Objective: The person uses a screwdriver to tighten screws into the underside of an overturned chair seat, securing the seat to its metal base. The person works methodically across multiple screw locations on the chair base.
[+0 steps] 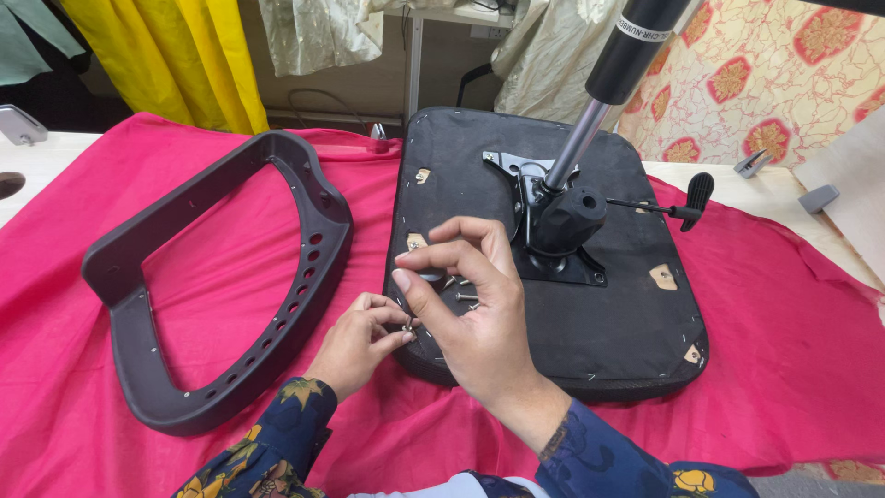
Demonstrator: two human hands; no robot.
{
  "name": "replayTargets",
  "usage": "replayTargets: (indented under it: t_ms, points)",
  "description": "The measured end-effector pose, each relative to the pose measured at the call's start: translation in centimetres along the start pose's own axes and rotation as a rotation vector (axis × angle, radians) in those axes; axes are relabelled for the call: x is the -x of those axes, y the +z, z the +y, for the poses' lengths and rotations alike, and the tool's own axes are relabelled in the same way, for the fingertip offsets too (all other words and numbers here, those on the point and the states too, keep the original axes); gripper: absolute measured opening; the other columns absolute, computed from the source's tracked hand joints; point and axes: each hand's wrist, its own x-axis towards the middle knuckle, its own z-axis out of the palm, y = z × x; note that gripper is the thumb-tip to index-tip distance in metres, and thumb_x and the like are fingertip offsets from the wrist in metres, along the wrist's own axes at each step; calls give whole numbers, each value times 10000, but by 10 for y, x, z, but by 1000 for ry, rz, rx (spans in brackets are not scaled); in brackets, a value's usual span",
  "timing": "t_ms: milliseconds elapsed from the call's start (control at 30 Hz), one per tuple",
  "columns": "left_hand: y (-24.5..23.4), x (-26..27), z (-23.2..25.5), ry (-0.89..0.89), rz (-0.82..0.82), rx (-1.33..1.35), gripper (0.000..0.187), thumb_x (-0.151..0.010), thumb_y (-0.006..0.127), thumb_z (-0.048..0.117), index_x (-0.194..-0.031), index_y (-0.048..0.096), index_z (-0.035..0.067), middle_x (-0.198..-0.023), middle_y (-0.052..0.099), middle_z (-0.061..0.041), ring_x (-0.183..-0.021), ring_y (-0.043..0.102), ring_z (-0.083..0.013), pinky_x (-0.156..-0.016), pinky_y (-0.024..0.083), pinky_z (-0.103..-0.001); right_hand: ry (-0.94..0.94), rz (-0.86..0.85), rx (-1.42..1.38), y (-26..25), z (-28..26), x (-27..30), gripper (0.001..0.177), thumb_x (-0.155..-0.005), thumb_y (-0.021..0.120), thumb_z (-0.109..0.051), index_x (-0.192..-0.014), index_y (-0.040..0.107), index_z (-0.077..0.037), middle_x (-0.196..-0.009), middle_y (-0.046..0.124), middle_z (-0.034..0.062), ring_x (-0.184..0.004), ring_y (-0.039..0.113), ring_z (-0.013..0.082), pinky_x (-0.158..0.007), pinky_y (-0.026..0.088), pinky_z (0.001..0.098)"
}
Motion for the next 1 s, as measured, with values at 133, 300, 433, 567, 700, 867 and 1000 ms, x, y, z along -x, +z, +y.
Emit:
replayTargets:
  t_ms: [133, 300, 433, 567, 700, 867, 1000]
  points:
    - [5, 1, 7, -41, 89, -77, 288, -753, 838, 280, -941, 751, 80, -1022, 642, -13, -688, 670, -162, -659, 550, -346, 100, -29, -86, 0, 2, 5, 132, -955, 730, -91, -1083, 745, -63, -1125, 646, 71, -944, 670, 138, -819, 549, 262]
    - [14, 4, 23, -99, 199, -193, 357, -725, 869, 354, -841, 686, 70, -946, 647, -36, -698, 677, -179, -649, 533, -370, 309, -57, -260, -3, 7, 0, 224, -1011, 609, -114, -1215, 696, -81, -1115, 717, 66, -941, 683, 98, -868, 561, 250]
    - [16, 3, 22, -75, 204, -198, 353, -763, 856, 339, -863, 671, 55, -957, 624, -62, -742, 670, -188, -674, 532, -373, 257, -71, -215, -6, 12, 0, 209, -1016, 628, -114, -1201, 721, -85, -1236, 656, 84, -985, 660, 94, -851, 556, 253]
    - [15, 3, 6, -41, 101, -76, 325, -791, 814, 250, -1044, 707, 78, -1049, 584, -48, -704, 651, -192, -667, 541, -347, 110, -23, -84, -2, 13, 2, 187, -990, 732, -117, -1173, 760, -89, -1231, 560, 101, -1008, 625, 111, -851, 541, 272]
    - [8, 1, -14, 53, 30, 104, 258, -835, 761, 141, -1087, 794, 99, -1149, 605, -31, -763, 661, -140, -714, 574, -297, 154, -58, -139, 0, 14, 0, 203, -1006, 681, -83, -1199, 744, -76, -1163, 618, 81, -966, 635, 119, -835, 549, 270]
    - [-3, -8, -18, -69, -17, 92, 204, -782, 809, 125, -980, 810, 75, -1132, 685, -8, -779, 719, -119, -737, 603, -285, 169, -59, -254, 2, 11, 0, 275, -1007, 602, -63, -1281, 629, -66, -1206, 710, 42, -1052, 690, 105, -951, 555, 261]
    - [-11, -15, -10, -54, -68, -13, 231, -754, 847, 150, -969, 804, 76, -1043, 699, -33, -789, 696, -138, -756, 588, -301, 56, -24, -130, 2, 12, -4, 209, -991, 666, -73, -1196, 705, -58, -1236, 647, 85, -1073, 648, 154, -915, 534, 289]
